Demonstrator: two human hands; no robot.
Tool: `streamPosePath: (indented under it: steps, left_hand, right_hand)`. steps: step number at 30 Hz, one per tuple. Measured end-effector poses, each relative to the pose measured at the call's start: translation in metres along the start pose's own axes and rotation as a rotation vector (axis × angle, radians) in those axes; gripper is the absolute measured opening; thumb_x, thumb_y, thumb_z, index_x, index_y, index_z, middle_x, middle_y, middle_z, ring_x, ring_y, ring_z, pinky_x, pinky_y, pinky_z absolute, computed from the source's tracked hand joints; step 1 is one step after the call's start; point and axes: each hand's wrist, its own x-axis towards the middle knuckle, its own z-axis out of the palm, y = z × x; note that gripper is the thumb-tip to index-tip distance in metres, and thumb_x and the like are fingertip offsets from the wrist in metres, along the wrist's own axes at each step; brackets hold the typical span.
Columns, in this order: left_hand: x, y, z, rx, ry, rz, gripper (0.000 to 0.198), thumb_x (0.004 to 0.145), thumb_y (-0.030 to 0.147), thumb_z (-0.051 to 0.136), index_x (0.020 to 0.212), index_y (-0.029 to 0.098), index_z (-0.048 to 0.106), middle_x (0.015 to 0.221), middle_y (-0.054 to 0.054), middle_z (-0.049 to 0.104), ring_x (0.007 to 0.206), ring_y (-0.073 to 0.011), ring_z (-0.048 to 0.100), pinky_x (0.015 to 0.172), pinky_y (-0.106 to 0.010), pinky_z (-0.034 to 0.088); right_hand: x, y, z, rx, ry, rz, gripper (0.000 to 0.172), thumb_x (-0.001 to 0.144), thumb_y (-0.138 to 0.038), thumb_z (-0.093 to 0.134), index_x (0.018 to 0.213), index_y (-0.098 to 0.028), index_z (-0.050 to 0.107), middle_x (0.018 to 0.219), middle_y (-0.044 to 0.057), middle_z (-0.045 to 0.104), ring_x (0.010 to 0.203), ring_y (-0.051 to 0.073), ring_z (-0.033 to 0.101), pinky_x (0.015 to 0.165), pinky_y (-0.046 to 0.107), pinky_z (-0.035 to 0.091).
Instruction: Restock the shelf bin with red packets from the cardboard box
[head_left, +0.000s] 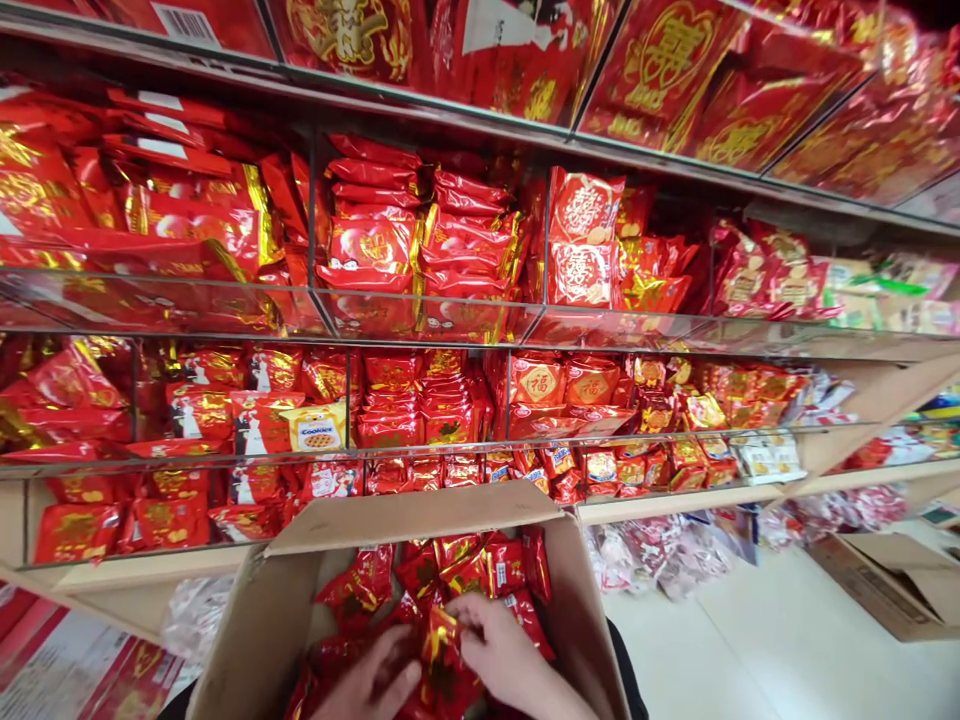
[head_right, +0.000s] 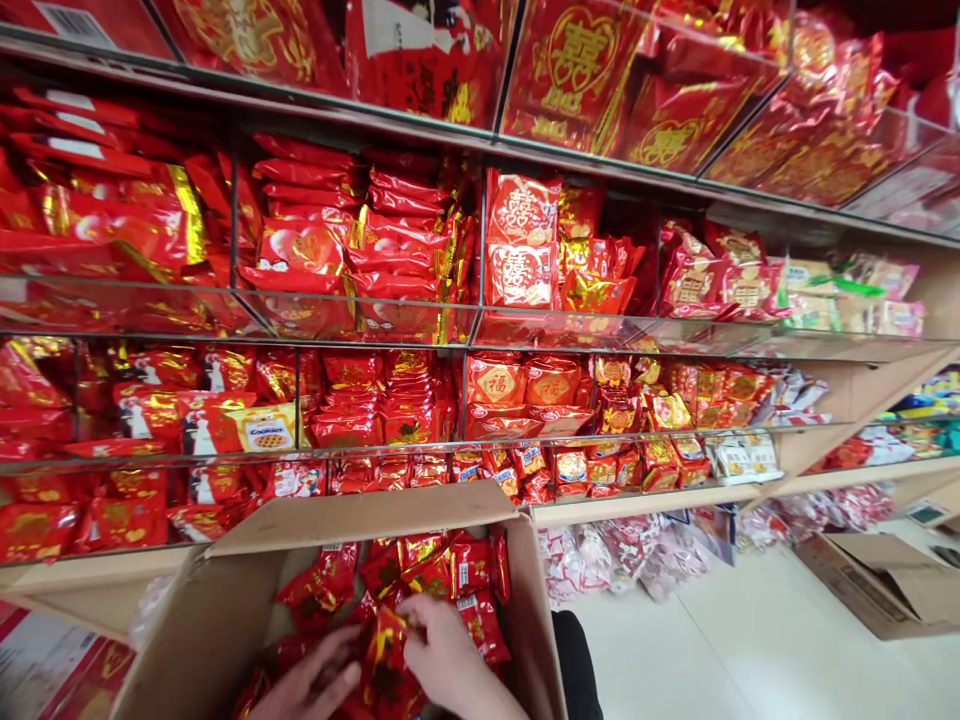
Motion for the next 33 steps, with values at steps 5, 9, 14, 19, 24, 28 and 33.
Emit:
streamPosePath:
  steps: [5, 9, 14, 19, 24, 28, 33]
  left_hand:
    - [0.000, 0.074, -0.013, -0.224, 0.079, 0.057, 0.033, 0.071, 0.041, 0.059, 0.093, 0.017, 0.061, 0.091, -0.003, 0.070, 0.087, -0.0210, 0.062, 0.080, -0.028, 0.047]
    - [0.000, 0.093, -0.011, -0.314, 0.119, 0.064, 0.034, 0.065, 0.038, 0.065, 0.092, 0.018, 0.058, 0.086, -0.002, 0.069, 0.083, -0.0193, 0.062, 0.074, -0.027, 0.048]
    - [0.000, 0.093, -0.001, -0.379, 0.407, 0.056, 0.028, 0.078, 0.047, 0.046, 0.080, 0.019, 0.050, 0.066, 0.003, 0.059, 0.063, -0.0133, 0.056, 0.061, -0.023, 0.045]
    - [0.001, 0.091, 0.001, -0.267, 0.631, 0.098, 0.028, 0.079, 0.043, 0.046, 0.060, 0.022, 0.043, 0.054, 0.007, 0.042, 0.054, -0.0099, 0.041, 0.055, -0.020, 0.036]
    - [-0.004, 0.084, -0.008, -0.217, 0.606, 0.151, 0.025, 0.078, 0.039, 0.048, 0.059, 0.023, 0.047, 0.053, 0.006, 0.047, 0.052, -0.0112, 0.045, 0.053, -0.019, 0.039]
    - [-0.009, 0.081, -0.020, -0.264, 0.109, 0.242, 0.038, 0.073, 0.035, 0.059, 0.109, 0.024, 0.053, 0.104, -0.002, 0.064, 0.097, -0.0189, 0.057, 0.085, -0.025, 0.044]
    - [-0.006, 0.077, -0.014, -0.453, 0.012, 0.180, 0.035, 0.073, 0.038, 0.061, 0.102, 0.021, 0.055, 0.106, -0.005, 0.066, 0.099, -0.0228, 0.059, 0.087, -0.032, 0.046]
  right_hand:
    - [-0.003, -0.037, -0.014, 0.425, 0.177, -0.004, 0.012, 0.077, -0.022, 0.046, 0.079, -0.018, 0.057, 0.072, -0.001, 0.058, 0.067, 0.012, 0.054, 0.066, 0.024, 0.043]
    - [0.001, -0.043, -0.020, 0.226, 0.323, -0.093, 0.027, 0.079, -0.039, 0.049, 0.063, -0.019, 0.041, 0.058, -0.005, 0.039, 0.056, 0.010, 0.038, 0.055, 0.022, 0.034]
    - [0.004, -0.044, -0.018, 0.206, 0.519, -0.098, 0.032, 0.084, -0.043, 0.041, 0.063, -0.022, 0.032, 0.058, -0.006, 0.031, 0.054, 0.010, 0.032, 0.052, 0.022, 0.030]
    - [0.004, -0.045, -0.001, 0.221, 0.595, -0.033, 0.031, 0.086, -0.045, 0.036, 0.065, -0.022, 0.032, 0.059, -0.005, 0.034, 0.055, 0.012, 0.035, 0.054, 0.023, 0.033]
    - [0.001, -0.045, -0.006, 0.144, 0.568, -0.057, 0.032, 0.086, -0.045, 0.036, 0.063, -0.022, 0.033, 0.057, -0.004, 0.037, 0.054, 0.012, 0.038, 0.053, 0.023, 0.034]
    - [-0.003, -0.054, -0.023, -0.044, 0.316, -0.182, 0.030, 0.083, -0.042, 0.044, 0.061, -0.021, 0.039, 0.054, -0.004, 0.041, 0.050, 0.011, 0.040, 0.051, 0.023, 0.031]
    - [-0.008, -0.059, -0.019, 0.120, 0.290, -0.165, 0.025, 0.076, -0.039, 0.055, 0.094, -0.022, 0.052, 0.081, 0.004, 0.059, 0.069, 0.016, 0.055, 0.058, 0.025, 0.042]
